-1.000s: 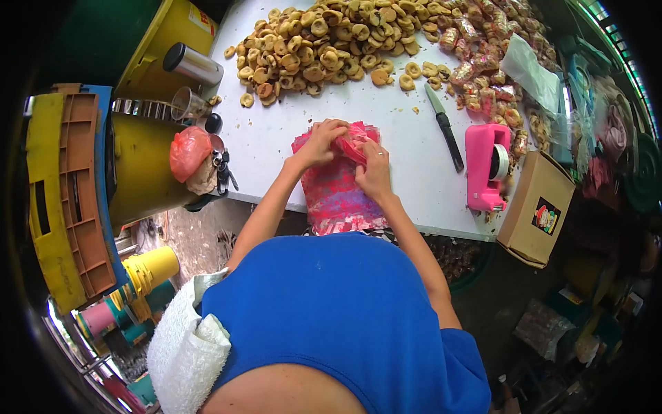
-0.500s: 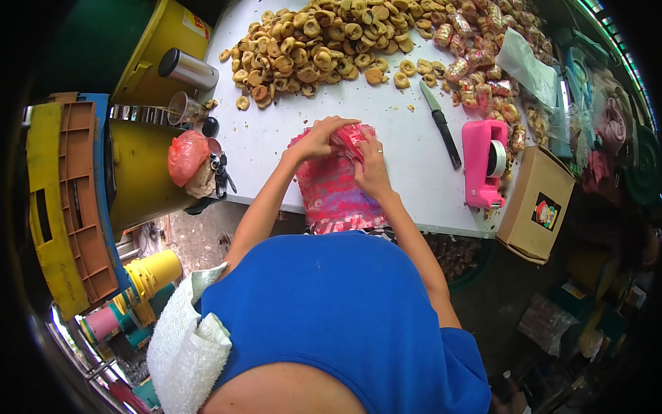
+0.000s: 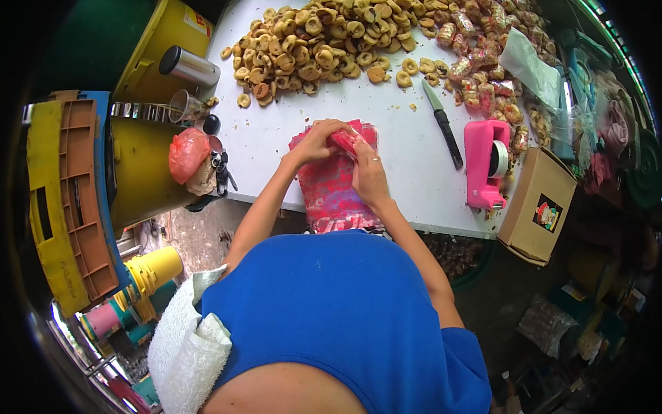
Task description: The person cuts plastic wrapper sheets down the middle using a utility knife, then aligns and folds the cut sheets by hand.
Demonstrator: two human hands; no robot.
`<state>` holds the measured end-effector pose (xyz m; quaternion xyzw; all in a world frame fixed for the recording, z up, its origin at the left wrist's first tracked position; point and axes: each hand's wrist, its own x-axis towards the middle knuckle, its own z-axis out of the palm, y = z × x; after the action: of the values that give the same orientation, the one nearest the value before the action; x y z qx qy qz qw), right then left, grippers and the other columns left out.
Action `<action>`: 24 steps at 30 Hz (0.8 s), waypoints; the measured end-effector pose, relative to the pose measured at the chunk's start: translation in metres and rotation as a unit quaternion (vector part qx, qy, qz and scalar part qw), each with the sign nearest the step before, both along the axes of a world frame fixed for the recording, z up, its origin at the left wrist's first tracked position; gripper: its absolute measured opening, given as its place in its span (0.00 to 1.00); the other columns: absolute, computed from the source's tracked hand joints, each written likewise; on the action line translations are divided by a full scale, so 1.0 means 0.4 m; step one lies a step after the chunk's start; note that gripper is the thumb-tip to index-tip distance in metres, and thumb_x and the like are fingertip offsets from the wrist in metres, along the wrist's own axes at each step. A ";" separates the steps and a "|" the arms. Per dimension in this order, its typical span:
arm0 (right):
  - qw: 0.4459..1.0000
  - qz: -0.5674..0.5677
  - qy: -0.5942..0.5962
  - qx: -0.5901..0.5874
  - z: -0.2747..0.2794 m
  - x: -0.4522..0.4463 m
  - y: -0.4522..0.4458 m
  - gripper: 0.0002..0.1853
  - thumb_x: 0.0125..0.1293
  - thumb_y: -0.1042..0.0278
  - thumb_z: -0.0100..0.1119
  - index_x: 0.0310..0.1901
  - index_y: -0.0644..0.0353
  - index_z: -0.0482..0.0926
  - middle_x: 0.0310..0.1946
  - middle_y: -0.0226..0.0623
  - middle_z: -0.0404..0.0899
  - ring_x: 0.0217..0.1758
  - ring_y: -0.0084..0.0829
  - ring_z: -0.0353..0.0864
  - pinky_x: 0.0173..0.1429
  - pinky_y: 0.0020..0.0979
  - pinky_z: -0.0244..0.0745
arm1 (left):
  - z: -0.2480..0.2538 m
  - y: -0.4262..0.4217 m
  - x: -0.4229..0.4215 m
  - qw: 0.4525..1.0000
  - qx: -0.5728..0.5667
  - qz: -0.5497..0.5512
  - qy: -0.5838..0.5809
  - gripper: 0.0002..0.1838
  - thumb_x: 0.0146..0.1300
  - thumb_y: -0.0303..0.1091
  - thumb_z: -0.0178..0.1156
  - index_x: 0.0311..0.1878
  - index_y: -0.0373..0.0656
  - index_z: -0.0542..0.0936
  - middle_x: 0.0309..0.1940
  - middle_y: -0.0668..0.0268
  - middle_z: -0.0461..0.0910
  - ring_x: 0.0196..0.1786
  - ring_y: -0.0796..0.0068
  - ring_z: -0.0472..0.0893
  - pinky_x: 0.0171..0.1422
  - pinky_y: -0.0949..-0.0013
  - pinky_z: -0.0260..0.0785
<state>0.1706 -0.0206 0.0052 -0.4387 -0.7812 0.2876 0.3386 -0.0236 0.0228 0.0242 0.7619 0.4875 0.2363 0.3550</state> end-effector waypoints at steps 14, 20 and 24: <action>0.959 -0.036 0.150 -0.236 0.048 0.058 0.076 0.15 0.58 0.79 0.52 0.48 0.62 0.72 0.40 0.47 0.78 0.46 0.43 0.79 0.53 0.38 0.71 | -0.019 0.010 0.002 0.999 -0.035 0.027 0.007 0.27 0.42 0.28 0.71 0.49 0.49 0.75 0.49 0.68 0.76 0.58 0.65 0.71 0.65 0.59 0.53; 0.908 -0.332 -0.247 0.064 0.053 0.238 0.203 0.22 0.54 0.76 0.53 0.54 0.60 0.69 0.50 0.44 0.72 0.52 0.45 0.71 0.58 0.44 0.62 | -0.014 0.003 0.004 0.999 -0.047 0.024 -0.002 0.26 0.41 0.27 0.71 0.48 0.49 0.75 0.48 0.69 0.77 0.58 0.65 0.71 0.66 0.58 0.51; 0.872 -0.292 -0.392 -0.016 -0.004 0.330 0.248 0.24 0.55 0.74 0.53 0.56 0.61 0.68 0.48 0.46 0.71 0.48 0.49 0.73 0.53 0.46 0.66 | -0.017 0.001 0.003 0.999 -0.039 0.031 -0.007 0.26 0.42 0.24 0.68 0.48 0.48 0.75 0.49 0.69 0.76 0.59 0.66 0.70 0.67 0.59 0.50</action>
<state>0.3025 0.0785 0.0034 -0.7291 -0.6811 -0.0079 0.0658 -0.0224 0.0231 0.0176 0.7305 0.5168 0.2338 0.3803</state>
